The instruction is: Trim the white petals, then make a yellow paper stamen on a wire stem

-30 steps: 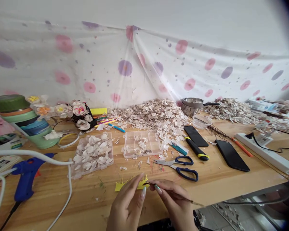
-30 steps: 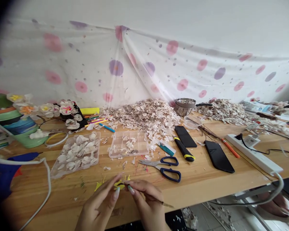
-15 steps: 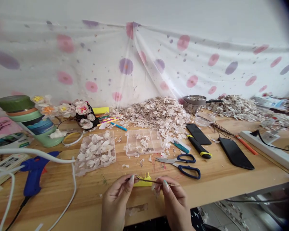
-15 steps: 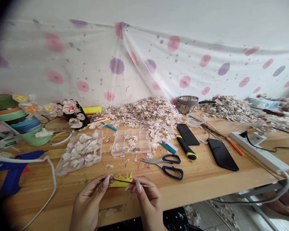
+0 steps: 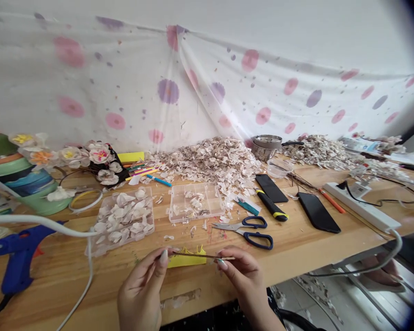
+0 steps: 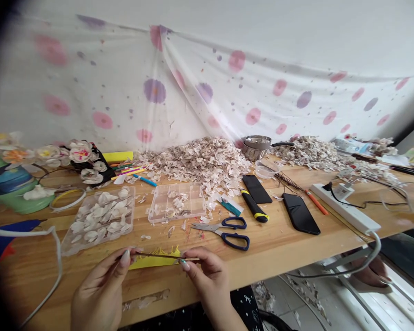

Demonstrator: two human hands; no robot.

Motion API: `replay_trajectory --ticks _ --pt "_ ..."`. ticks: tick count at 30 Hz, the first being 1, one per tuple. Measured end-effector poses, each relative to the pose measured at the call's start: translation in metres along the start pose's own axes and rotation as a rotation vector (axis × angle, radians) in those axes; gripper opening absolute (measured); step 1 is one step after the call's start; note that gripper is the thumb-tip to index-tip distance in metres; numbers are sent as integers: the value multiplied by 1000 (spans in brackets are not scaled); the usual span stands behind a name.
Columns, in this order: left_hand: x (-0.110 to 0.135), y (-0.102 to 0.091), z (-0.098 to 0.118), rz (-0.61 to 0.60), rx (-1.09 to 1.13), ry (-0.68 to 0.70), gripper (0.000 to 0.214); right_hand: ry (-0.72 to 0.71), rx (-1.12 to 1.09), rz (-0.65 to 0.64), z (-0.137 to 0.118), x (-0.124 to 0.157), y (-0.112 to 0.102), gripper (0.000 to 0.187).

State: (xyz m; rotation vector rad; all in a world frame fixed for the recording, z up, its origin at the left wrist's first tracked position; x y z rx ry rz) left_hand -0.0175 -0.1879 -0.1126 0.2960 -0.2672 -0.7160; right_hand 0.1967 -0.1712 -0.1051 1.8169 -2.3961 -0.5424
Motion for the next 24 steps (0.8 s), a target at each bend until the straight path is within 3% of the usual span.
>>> replay_trajectory --ticks 5,14,19,24 --pt "-2 0 1 -12 -2 18 33 -113 205 -134 -3 -5 -3 19" --pt "14 20 2 -158 161 -76 27 -9 342 -291 11 5 1 29" --pt "15 22 6 -123 103 15 24 32 379 -344 8 10 10 37" --pt "17 24 6 -159 0 -17 30 7 383 -425 -1 14 22 39"
Point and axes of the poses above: each hand's wrist, its own x-axis away from the middle knuckle, its own y-axis out of the palm, z = x × y, the point moved 5 cm from there along -x, towards the middle knuckle, and after that the axes turned 9 degrees about z, right-handed, at the moved point
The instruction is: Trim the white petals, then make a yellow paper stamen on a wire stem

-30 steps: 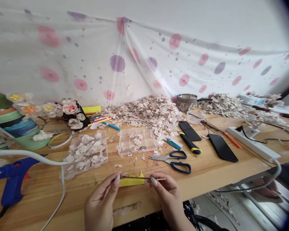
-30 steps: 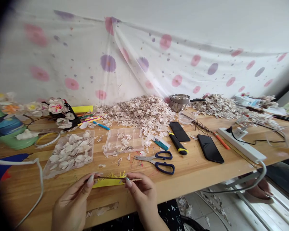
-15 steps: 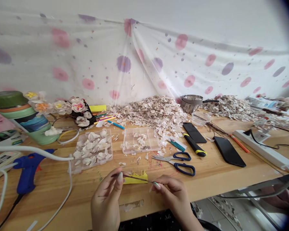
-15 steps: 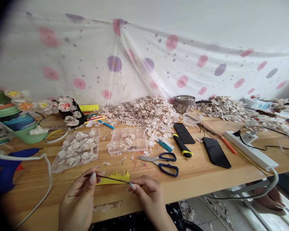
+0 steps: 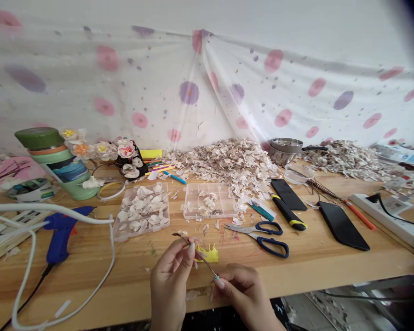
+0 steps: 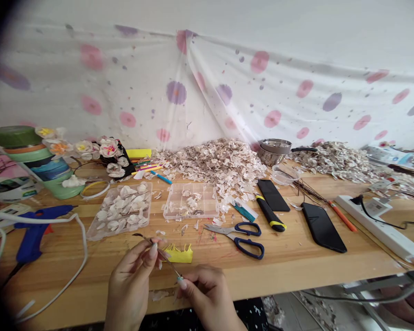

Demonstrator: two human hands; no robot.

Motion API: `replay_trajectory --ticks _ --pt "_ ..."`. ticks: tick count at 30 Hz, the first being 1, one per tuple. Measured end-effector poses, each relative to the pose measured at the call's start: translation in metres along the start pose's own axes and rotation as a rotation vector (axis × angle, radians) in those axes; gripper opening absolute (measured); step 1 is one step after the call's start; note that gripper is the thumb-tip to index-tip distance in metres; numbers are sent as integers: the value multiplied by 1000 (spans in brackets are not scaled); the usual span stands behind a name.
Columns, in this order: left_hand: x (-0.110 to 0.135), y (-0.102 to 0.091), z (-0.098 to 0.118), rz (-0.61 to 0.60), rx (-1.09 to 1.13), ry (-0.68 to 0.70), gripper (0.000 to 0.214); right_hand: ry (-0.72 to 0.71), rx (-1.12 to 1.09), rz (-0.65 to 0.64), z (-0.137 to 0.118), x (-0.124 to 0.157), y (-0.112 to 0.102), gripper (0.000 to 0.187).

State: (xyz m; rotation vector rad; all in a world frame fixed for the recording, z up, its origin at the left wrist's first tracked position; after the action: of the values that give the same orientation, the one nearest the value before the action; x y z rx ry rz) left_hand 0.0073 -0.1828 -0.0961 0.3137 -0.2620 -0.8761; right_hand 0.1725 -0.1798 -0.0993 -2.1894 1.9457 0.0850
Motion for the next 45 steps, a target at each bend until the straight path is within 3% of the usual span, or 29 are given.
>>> replay_trajectory --ticks 8,13,18,22,25,26,29,32,34,36,40,43,45 --pt "5 11 -6 -164 -82 -121 38 -6 69 -81 4 6 16 41" --pt "15 23 -8 -352 -165 -201 34 4 16 -66 3 2 18 39" --pt "20 30 -10 -356 -184 -248 36 22 47 -41 3 0 21 40" --pt "16 30 -12 -401 -249 -210 40 -22 89 -83 -2 0 19 38" --pt "14 26 -11 -371 -266 -156 39 -111 120 -123 -8 -6 -9 27" --pt "14 25 -10 -349 -267 -152 38 -150 159 -59 -8 -10 -27 25" --pt "16 23 -10 -302 -256 -164 37 -166 335 368 -6 -20 -95 25" --pt "18 25 -12 -302 -261 -176 39 -107 426 462 1 -19 -124 26" --pt "19 26 -14 -318 -262 -184 38 -100 388 420 3 -15 -117 27" --pt "21 28 -18 -372 -277 -219 37 -105 306 337 5 -11 -95 24" --pt "32 32 -32 -589 -361 -272 39 -120 142 212 7 -14 -45 28" --pt "35 30 -39 -621 -467 -130 39 -114 133 115 7 -20 -20 32" --pt "33 29 -39 -635 -560 -9 36 -106 136 81 6 -23 -15 41"
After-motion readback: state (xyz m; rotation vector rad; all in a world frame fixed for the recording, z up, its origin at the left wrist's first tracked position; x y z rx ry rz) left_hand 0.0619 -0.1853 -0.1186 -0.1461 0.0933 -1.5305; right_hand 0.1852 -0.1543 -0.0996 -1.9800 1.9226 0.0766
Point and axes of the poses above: each hand's wrist, its own x-axis away from the middle knuckle, its own y-axis out of the palm, z = x × y, the point moved 5 cm from there along -x, towards the middle knuckle, and after that the axes turned 9 degrees about z, right-handed, at the moved point
